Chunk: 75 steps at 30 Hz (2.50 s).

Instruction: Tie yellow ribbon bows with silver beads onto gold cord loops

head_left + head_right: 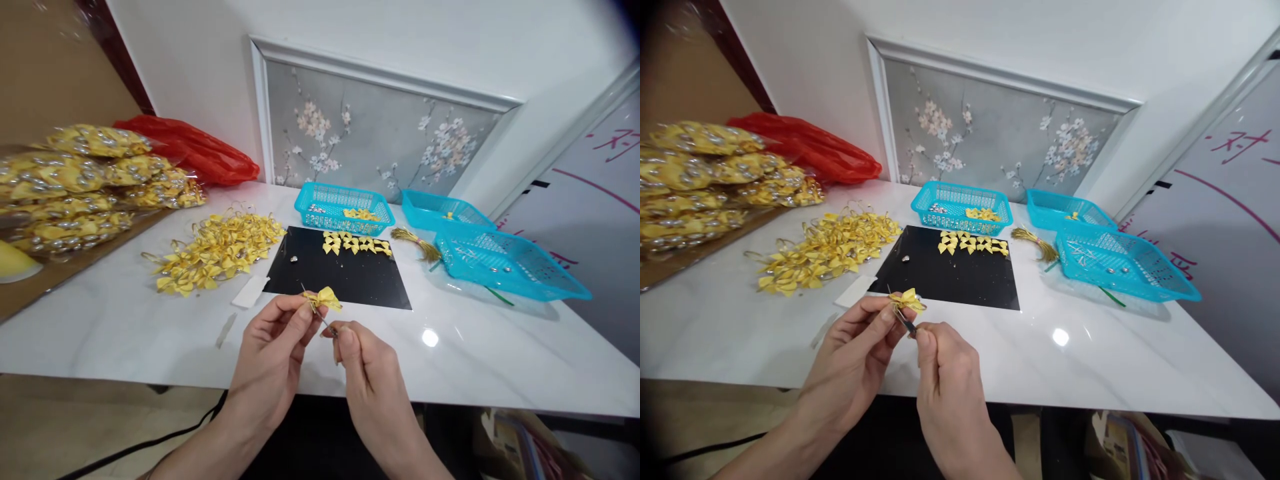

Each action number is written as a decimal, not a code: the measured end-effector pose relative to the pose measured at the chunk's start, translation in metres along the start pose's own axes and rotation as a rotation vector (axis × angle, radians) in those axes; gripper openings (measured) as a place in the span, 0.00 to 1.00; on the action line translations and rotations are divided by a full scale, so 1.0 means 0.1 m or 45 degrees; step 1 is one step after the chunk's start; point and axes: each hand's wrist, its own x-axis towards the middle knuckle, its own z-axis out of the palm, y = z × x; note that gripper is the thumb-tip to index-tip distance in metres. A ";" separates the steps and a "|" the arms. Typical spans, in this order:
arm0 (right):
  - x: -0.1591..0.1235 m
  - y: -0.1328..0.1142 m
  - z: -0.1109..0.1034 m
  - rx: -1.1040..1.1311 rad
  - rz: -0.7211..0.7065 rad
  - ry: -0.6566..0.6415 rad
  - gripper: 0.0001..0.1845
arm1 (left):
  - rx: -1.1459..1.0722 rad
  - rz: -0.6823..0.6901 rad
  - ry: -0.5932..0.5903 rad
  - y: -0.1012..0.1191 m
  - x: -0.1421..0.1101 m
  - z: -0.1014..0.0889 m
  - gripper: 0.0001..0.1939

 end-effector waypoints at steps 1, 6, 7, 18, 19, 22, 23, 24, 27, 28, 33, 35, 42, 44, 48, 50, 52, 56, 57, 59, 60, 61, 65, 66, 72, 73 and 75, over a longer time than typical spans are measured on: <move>0.00 0.00 0.00 -0.007 0.000 0.000 0.20 | 0.008 0.004 0.002 0.00 0.00 0.00 0.06; 0.00 -0.02 -0.01 -0.049 -0.002 0.000 0.20 | 0.055 0.024 -0.002 0.00 -0.01 0.01 0.06; -0.01 -0.02 -0.01 -0.062 -0.007 0.006 0.20 | 0.066 0.032 -0.003 0.00 -0.01 0.01 0.06; -0.04 0.00 0.01 -0.247 -0.172 0.093 0.17 | 0.102 0.046 -0.017 -0.01 -0.02 -0.02 0.05; -0.04 0.01 0.02 -0.245 -0.184 0.103 0.17 | 0.097 0.037 -0.017 -0.01 -0.02 -0.02 0.05; -0.03 0.01 0.04 -0.244 -0.217 0.136 0.16 | 0.081 0.020 -0.013 -0.01 -0.02 -0.01 0.06; -0.03 0.02 0.04 -0.247 -0.229 0.145 0.16 | 0.072 0.012 -0.013 -0.02 -0.02 0.00 0.06; -0.03 0.02 0.05 -0.248 -0.241 0.153 0.16 | 0.064 0.002 -0.016 -0.02 -0.03 0.00 0.06; -0.03 0.04 0.06 -0.239 -0.271 0.157 0.15 | 0.041 -0.023 -0.026 -0.02 -0.03 0.00 0.06; -0.02 0.05 0.06 -0.234 -0.279 0.154 0.15 | 0.037 -0.026 -0.027 -0.02 -0.03 0.00 0.06; 0.01 0.09 0.07 -0.216 -0.236 0.135 0.16 | 0.013 -0.031 -0.024 -0.04 -0.01 0.02 0.06; 0.03 0.10 0.06 -0.202 -0.172 0.111 0.18 | -0.003 -0.051 -0.031 -0.05 0.01 0.03 0.06; 0.10 0.11 0.03 -0.062 0.089 -0.012 0.22 | -0.039 -0.128 -0.027 -0.10 0.07 0.03 0.05; 0.13 0.14 0.03 -0.001 0.143 -0.034 0.21 | -0.055 -0.152 -0.020 -0.12 0.10 0.04 0.05; 0.19 0.23 0.06 0.077 0.229 -0.017 0.22 | -0.060 -0.199 0.005 -0.17 0.21 0.04 0.06; 0.21 0.26 0.05 0.127 0.262 -0.003 0.23 | -0.045 -0.224 0.026 -0.19 0.26 0.03 0.05; 0.24 0.26 -0.01 0.158 0.280 0.027 0.23 | -0.022 -0.234 0.044 -0.20 0.29 0.02 0.05; 0.41 0.19 -0.19 0.098 0.285 0.055 0.20 | 0.061 -0.209 0.020 -0.20 0.26 0.04 0.06; 0.47 0.18 -0.23 0.074 0.280 0.018 0.19 | 0.089 -0.203 0.004 -0.19 0.24 0.05 0.06; 0.62 0.18 -0.29 0.039 0.263 -0.078 0.19 | 0.154 -0.200 -0.028 -0.19 0.21 0.06 0.07; 0.69 0.19 -0.31 0.028 0.252 -0.119 0.19 | 0.189 -0.201 -0.042 -0.19 0.19 0.06 0.07; 0.75 0.20 -0.32 0.023 0.241 -0.156 0.19 | 0.226 -0.203 -0.056 -0.18 0.18 0.06 0.07; 0.88 0.22 -0.32 0.027 0.228 -0.339 0.19 | 0.357 -0.193 -0.114 -0.18 0.15 0.05 0.05; 0.89 0.21 -0.30 0.034 0.239 -0.390 0.19 | 0.381 -0.191 -0.127 -0.18 0.16 0.05 0.05; 1.02 0.27 -0.33 -0.042 0.350 -0.367 0.15 | 0.462 -0.218 -0.151 -0.20 0.16 0.02 0.05; 1.06 0.34 -0.38 -0.101 0.372 -0.312 0.16 | 0.462 -0.230 -0.158 -0.20 0.16 0.01 0.05; 1.16 0.51 -0.53 -0.260 0.424 -0.232 0.15 | 0.448 -0.259 -0.168 -0.18 0.17 0.00 0.05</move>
